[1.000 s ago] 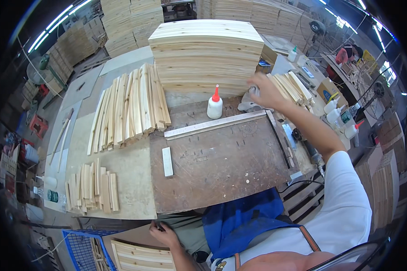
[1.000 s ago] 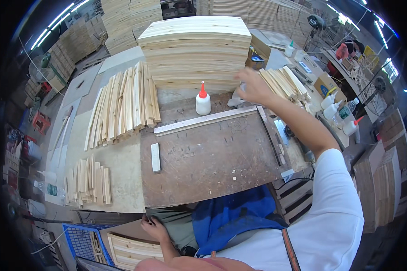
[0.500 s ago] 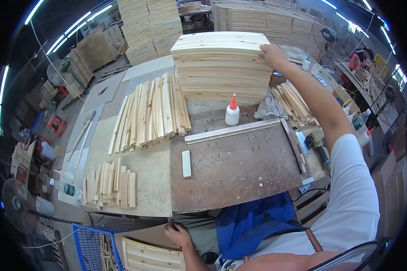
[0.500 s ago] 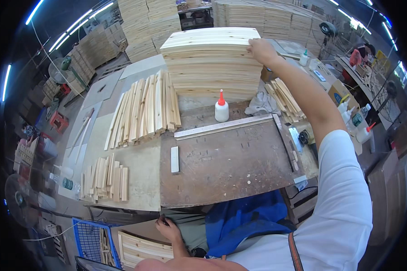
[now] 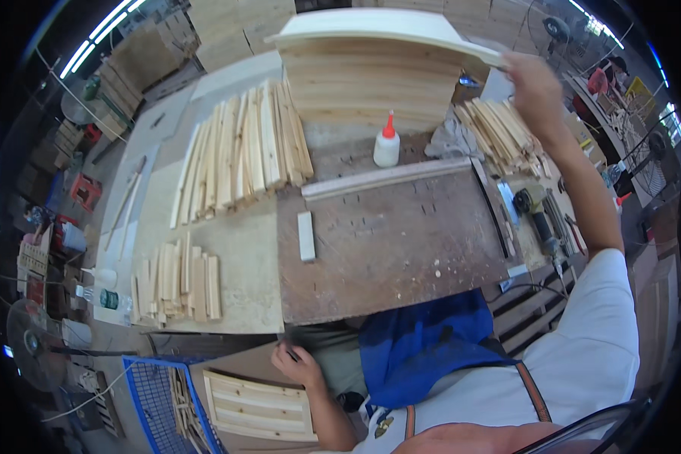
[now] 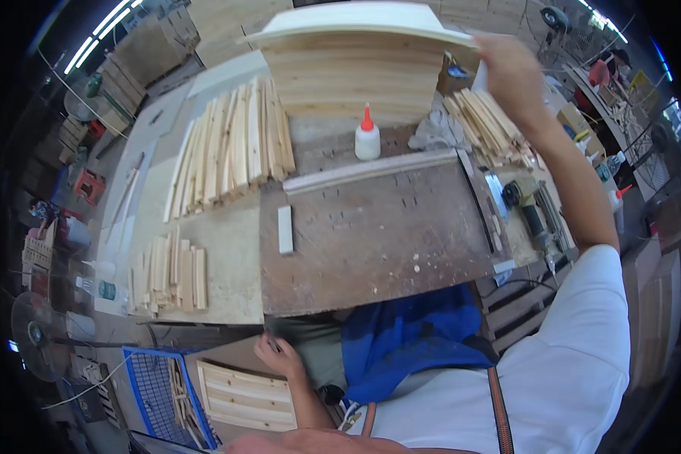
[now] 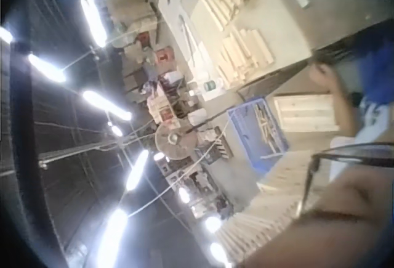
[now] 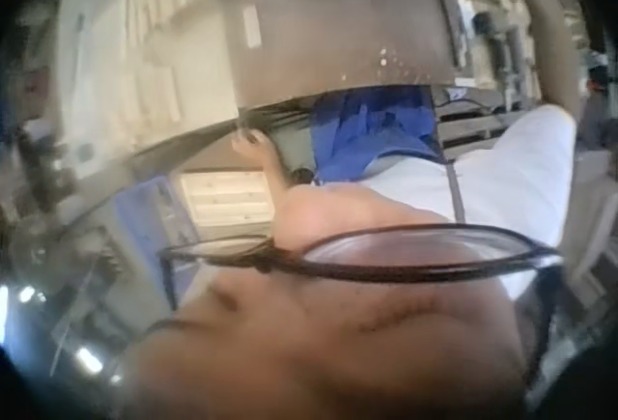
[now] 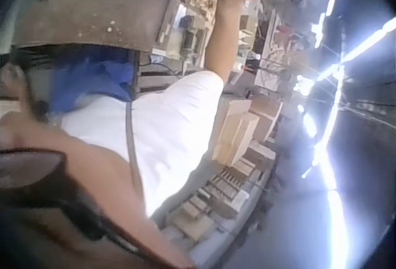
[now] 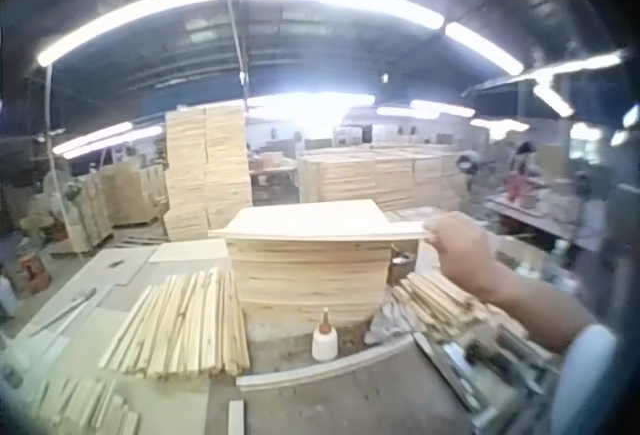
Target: Assembling a wooden panel by gluing and nailing wooden slats together.
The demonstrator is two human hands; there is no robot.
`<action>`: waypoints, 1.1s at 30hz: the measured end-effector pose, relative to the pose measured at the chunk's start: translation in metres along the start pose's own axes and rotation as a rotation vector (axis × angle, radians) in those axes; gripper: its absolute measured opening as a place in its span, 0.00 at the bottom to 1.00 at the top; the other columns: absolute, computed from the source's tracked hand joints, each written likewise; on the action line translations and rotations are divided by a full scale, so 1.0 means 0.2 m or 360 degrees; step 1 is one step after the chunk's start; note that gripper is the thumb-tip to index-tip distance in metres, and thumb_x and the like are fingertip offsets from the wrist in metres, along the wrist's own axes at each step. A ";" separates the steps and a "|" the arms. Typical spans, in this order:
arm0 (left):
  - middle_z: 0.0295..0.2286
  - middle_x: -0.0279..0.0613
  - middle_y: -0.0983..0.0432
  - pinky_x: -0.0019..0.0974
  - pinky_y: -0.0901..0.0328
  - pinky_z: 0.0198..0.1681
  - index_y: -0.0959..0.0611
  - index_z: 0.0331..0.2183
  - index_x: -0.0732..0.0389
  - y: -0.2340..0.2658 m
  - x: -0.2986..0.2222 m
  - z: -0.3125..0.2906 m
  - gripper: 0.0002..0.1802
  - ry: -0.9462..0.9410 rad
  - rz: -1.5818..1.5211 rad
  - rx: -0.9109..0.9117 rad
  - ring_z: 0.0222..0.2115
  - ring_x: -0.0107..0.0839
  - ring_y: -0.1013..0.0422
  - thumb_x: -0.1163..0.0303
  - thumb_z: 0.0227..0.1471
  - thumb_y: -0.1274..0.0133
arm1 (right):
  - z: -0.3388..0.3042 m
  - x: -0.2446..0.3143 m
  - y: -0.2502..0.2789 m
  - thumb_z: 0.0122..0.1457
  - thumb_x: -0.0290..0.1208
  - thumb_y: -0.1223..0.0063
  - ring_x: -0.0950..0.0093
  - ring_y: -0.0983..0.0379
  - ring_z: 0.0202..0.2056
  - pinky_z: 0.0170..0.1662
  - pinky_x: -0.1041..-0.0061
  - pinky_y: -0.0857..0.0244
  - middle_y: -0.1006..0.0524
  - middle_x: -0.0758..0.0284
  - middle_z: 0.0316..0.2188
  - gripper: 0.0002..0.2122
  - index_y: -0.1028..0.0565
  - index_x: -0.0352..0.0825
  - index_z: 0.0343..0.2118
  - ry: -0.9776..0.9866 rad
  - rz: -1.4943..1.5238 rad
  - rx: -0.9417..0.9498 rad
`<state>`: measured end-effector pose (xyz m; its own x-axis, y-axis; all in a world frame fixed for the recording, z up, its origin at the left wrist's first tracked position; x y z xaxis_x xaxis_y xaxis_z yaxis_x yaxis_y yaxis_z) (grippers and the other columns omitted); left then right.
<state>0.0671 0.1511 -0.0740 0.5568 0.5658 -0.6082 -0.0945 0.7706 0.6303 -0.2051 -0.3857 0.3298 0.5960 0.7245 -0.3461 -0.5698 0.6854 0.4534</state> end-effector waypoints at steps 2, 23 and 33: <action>0.44 0.55 0.26 0.49 0.33 0.51 0.19 0.48 0.68 0.04 -0.09 0.03 0.14 -0.0085 -0.0012 -0.0116 0.46 0.51 0.29 0.79 0.60 0.49 | -0.10 0.01 0.27 0.67 0.25 0.48 0.58 0.20 0.43 0.49 0.62 0.27 0.18 0.60 0.41 0.09 0.19 0.34 0.47 -0.0008 -0.0117 0.0063; 0.55 0.54 0.30 0.48 0.37 0.60 0.23 0.57 0.65 -0.09 -0.79 0.27 0.31 -0.0601 -0.0476 0.0542 0.55 0.49 0.32 0.64 0.56 0.35 | -1.44 0.63 0.53 0.61 0.37 0.37 0.58 0.21 0.46 0.50 0.58 0.24 0.19 0.59 0.45 0.16 0.21 0.31 0.46 -0.0168 0.0845 0.0753; 0.52 0.53 0.26 0.51 0.34 0.57 0.17 0.52 0.61 -0.14 -0.84 0.28 0.35 -0.0715 -0.0057 0.0783 0.54 0.53 0.30 0.63 0.43 0.23 | -1.58 0.70 0.47 0.56 0.38 0.31 0.60 0.24 0.53 0.58 0.58 0.28 0.21 0.62 0.50 0.19 0.20 0.34 0.48 -0.0532 0.1112 0.0991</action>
<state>0.0222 0.0181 0.0361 0.8525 0.2827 -0.4397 0.2587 0.5027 0.8248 -0.3534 -0.1980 0.0649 0.4232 0.8274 0.3693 -0.5121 -0.1178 0.8508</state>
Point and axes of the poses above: each hand's wrist, its own z-axis towards the middle knuckle, its own y-axis out of the back of the hand, x = y × z, the point moved 6 cm from there along z, towards the middle knuckle
